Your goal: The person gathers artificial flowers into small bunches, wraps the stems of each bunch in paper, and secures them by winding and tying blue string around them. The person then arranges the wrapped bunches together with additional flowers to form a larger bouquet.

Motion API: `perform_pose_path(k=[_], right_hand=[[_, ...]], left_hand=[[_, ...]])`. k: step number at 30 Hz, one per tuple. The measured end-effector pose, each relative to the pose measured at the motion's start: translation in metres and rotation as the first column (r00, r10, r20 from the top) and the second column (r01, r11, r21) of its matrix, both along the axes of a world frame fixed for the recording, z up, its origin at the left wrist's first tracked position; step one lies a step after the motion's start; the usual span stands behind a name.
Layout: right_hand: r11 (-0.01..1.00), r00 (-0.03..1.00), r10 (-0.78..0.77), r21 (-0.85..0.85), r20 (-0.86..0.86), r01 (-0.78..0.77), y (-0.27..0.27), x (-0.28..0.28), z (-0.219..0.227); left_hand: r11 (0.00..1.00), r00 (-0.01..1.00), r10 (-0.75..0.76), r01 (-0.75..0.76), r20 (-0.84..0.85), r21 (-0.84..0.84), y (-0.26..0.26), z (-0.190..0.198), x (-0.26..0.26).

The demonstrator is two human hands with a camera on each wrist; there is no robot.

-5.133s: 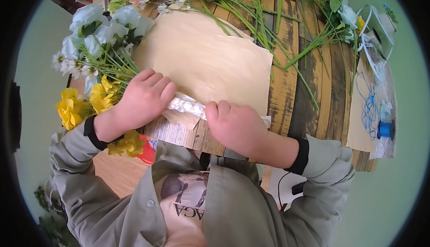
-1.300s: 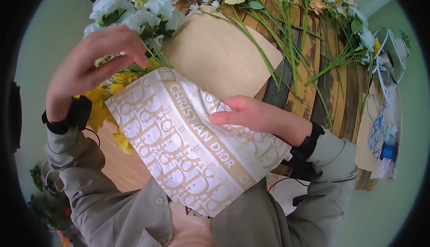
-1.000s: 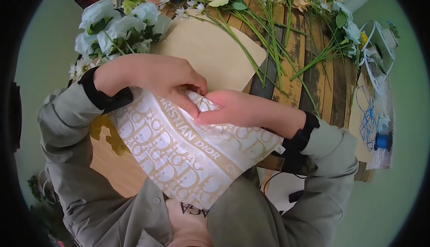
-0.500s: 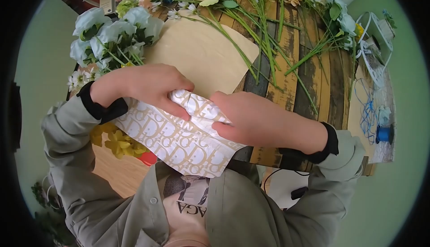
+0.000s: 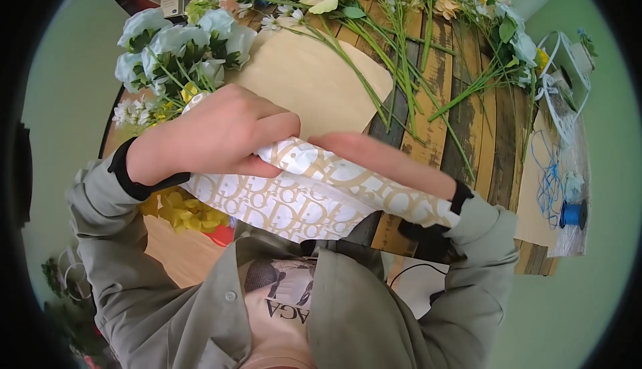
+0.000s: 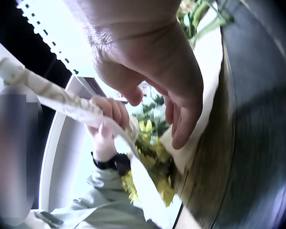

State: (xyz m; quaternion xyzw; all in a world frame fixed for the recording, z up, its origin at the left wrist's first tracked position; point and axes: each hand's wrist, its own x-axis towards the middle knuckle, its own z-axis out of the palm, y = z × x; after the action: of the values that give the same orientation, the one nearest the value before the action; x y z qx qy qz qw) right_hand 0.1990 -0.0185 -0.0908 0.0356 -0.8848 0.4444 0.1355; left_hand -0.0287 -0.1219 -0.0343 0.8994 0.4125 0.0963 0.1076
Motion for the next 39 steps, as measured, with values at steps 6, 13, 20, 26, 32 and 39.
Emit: perform_pose_path(k=[6, 13, 20, 26, 32, 39], right_hand=[[0.81, 0.967, 0.111, -0.585, 0.228, 0.045, -0.018, -0.007, -0.039], [0.259, 0.847, 0.367, -0.917, 0.384, 0.304, -0.027, 0.033, -0.079], [0.283, 0.876, 0.26, -0.899, 0.406, 0.333, -0.041, -0.032, -0.032], [0.771, 0.821, -0.026, -0.512, 0.57, 0.38, 0.005, -0.033, -0.001], [0.863, 0.929, -0.052, -0.452, 0.366, 0.226, 0.022, -0.038, -0.026], [0.903, 0.9, -0.164, -0.305, 0.404, 0.302, 0.024, -0.034, -0.02]], left_hand=[[0.985, 0.998, -0.044, 0.037, 0.039, 0.169, -0.011, 0.009, -0.004], [0.968, 0.989, -0.111, 0.085, 0.1, 0.238, -0.014, 0.007, -0.002], [0.99, 0.973, -0.088, 0.062, 0.215, 0.127, -0.018, 0.007, 0.008], [0.994, 0.986, -0.096, 0.101, 0.136, -0.031, -0.028, 0.001, 0.018], [0.988, 0.991, -0.067, 0.05, 0.113, 0.145, -0.028, -0.024, 0.026], [0.962, 0.993, 0.113, -0.117, 0.029, 0.247, -0.038, -0.034, 0.038]])
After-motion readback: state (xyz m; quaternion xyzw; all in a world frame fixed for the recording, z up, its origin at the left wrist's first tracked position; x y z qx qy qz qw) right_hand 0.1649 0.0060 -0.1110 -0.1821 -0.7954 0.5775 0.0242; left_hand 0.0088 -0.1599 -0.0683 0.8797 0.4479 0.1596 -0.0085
